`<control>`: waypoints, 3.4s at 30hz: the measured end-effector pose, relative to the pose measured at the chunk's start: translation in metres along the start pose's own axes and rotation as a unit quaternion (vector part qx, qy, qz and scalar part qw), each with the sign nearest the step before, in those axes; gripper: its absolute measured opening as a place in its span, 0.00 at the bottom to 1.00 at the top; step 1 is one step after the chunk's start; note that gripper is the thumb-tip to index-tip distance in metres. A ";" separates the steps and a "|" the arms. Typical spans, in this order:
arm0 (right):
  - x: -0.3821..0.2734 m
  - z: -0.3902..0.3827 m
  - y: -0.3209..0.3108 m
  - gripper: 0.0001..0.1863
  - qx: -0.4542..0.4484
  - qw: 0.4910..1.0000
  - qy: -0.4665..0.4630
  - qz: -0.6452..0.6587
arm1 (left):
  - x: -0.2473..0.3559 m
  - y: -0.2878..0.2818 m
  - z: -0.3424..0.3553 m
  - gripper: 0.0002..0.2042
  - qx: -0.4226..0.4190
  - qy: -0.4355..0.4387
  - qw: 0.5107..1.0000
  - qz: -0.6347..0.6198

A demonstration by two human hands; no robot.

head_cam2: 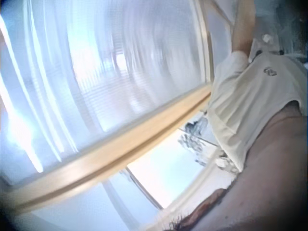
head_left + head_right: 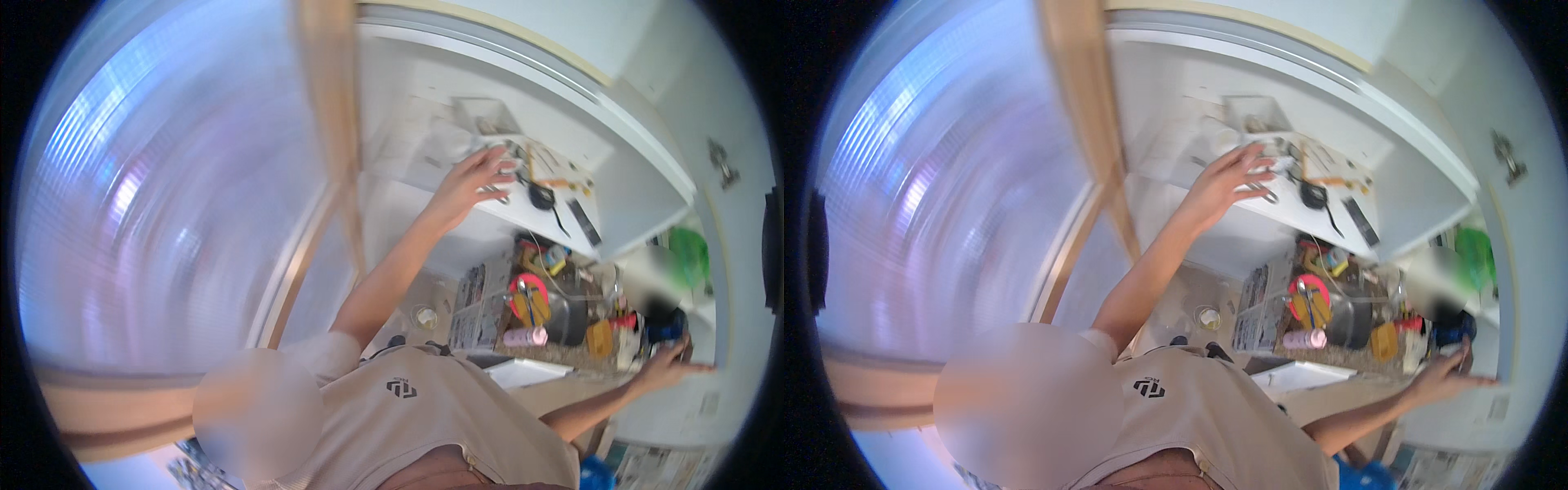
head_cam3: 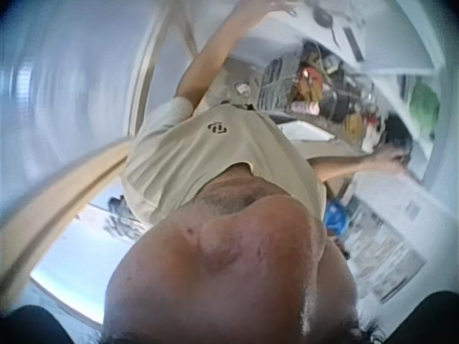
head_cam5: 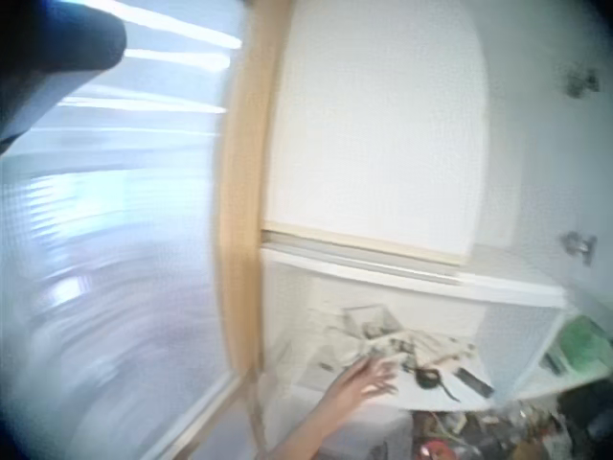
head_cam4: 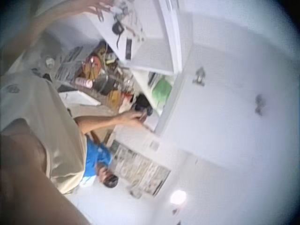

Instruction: The person installs a white cabinet door by aligning it with the frame and securing it with screws. They use a screwdriver to tighten the screws and repeatedly test the door's movement to ensure proper alignment.

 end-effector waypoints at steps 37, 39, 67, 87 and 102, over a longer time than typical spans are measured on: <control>-0.030 -0.016 -0.004 0.51 0.062 0.995 0.021 0.070 | 0.168 0.106 0.048 0.19 0.117 0.373 0.496 0.775; -0.026 -0.016 -0.002 0.51 0.077 0.996 -0.003 0.050 | 0.167 0.100 0.058 0.18 0.130 0.344 0.474 0.800; -0.012 -0.016 -0.005 0.50 0.055 0.996 -0.028 0.068 | 0.192 0.128 0.017 0.11 0.101 0.415 0.547 0.720; 0.016 -0.008 0.004 0.50 0.003 0.997 -0.078 0.020 | 0.225 0.093 -0.063 0.20 -0.045 0.440 0.720 0.535; 0.044 0.001 0.012 0.46 0.039 0.994 -0.099 0.016 | 0.245 0.060 -0.131 0.22 0.117 0.418 0.787 0.438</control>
Point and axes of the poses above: each hand's wrist, its own z-axis towards the middle knuckle, its own y-axis out of the palm, x = y × z, the point moved 8 cm from there along z, towards the middle knuckle, and after that the axes turned 8 degrees about -x, right-handed, at the moved point
